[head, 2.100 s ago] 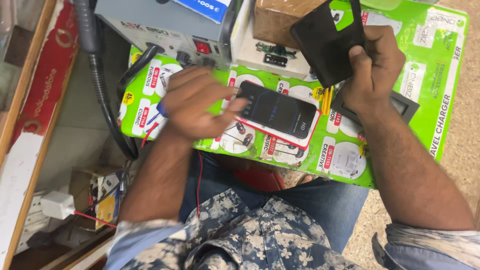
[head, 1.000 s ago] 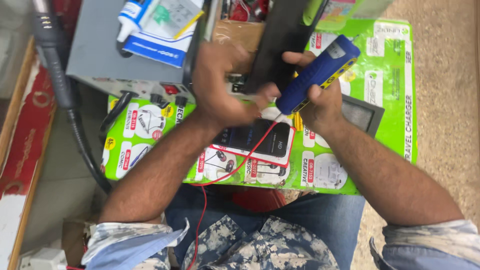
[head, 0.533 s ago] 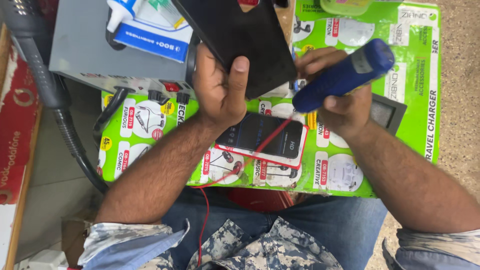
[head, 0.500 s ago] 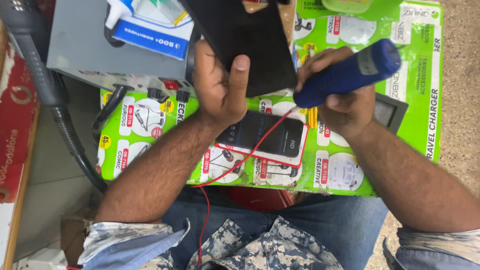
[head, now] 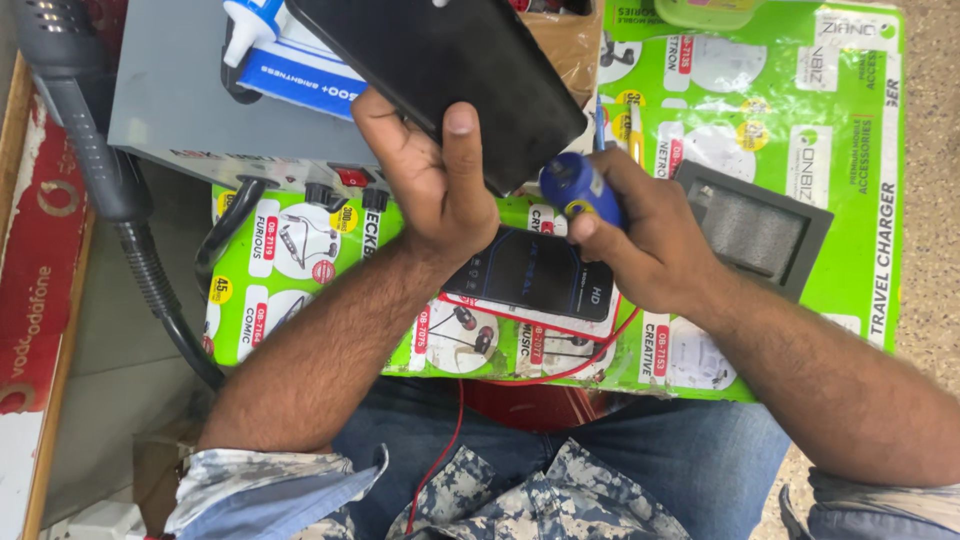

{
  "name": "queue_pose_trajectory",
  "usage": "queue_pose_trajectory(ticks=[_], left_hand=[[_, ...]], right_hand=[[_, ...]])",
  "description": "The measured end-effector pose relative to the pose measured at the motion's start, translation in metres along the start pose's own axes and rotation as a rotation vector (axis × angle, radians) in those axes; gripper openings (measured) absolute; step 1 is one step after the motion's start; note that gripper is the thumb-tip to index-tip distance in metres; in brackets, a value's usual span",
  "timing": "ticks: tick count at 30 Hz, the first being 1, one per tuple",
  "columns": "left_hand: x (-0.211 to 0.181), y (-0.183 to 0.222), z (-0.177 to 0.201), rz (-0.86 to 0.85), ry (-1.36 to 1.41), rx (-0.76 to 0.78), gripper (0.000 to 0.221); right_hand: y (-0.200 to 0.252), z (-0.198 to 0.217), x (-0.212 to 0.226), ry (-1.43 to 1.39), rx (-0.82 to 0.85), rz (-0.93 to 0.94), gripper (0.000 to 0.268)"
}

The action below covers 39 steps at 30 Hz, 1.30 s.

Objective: The person uses a blue rotary tool to grind the edges of a black smartphone back cover. They then pick up a tube of T-7000 adhesive, apply it to the internal frame of a disassembled phone, and place the back cover onto the frame.

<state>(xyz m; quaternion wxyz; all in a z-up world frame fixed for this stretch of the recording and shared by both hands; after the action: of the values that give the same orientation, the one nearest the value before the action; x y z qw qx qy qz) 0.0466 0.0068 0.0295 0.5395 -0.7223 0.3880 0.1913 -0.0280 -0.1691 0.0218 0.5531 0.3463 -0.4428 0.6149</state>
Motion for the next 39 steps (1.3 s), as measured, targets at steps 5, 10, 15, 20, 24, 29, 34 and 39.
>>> queue_pose_trajectory(ticks=[5, 10, 15, 20, 24, 29, 34, 39], left_hand=[[0.000, 0.002, -0.001, 0.009, 0.025, 0.002, 0.041], [-0.007, -0.002, -0.015, 0.069, 0.095, 0.057, 0.049], [-0.014, -0.001, -0.021, 0.115, -0.069, 0.156, 0.015], [-0.019, -0.004, -0.019, 0.073, -0.115, 0.129, 0.011], [-0.026, -0.004, -0.020, 0.021, -0.158, 0.144, 0.014], [-0.022, -0.002, -0.019, 0.053, -0.117, 0.135, 0.014], [-0.018, 0.000, -0.015, 0.068, -0.094, 0.121, 0.014], [-0.016, -0.002, -0.016, 0.122, -0.070, 0.111, 0.014]], right_hand=[[-0.002, -0.010, 0.015, 0.280, 0.035, 0.159, 0.047], [-0.002, -0.008, 0.013, 0.254, 0.020, 0.145, 0.047], [0.001, -0.008, 0.018, 0.268, 0.013, 0.218, 0.044], [-0.002, -0.010, 0.015, 0.302, 0.033, 0.177, 0.043], [-0.001, -0.007, 0.019, 0.308, 0.008, 0.192, 0.045], [-0.002, -0.003, 0.023, 0.326, -0.018, 0.224, 0.044], [-0.003, 0.002, 0.020, 0.334, -0.043, 0.198, 0.044], [-0.003, 0.001, 0.022, 0.339, -0.048, 0.223, 0.044]])
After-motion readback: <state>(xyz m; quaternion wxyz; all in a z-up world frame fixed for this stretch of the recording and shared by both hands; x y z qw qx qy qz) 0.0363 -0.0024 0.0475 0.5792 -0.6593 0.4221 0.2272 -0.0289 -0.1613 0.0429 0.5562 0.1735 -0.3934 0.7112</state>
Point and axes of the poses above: each hand's wrist, its own y-axis away from the middle knuckle, its own z-axis out of the back of the hand, x = y × z, the point moved 9 cm from there along -y, towards the middle knuckle, and after that the axes turned 12 degrees about -x, right-handed, at the moved point
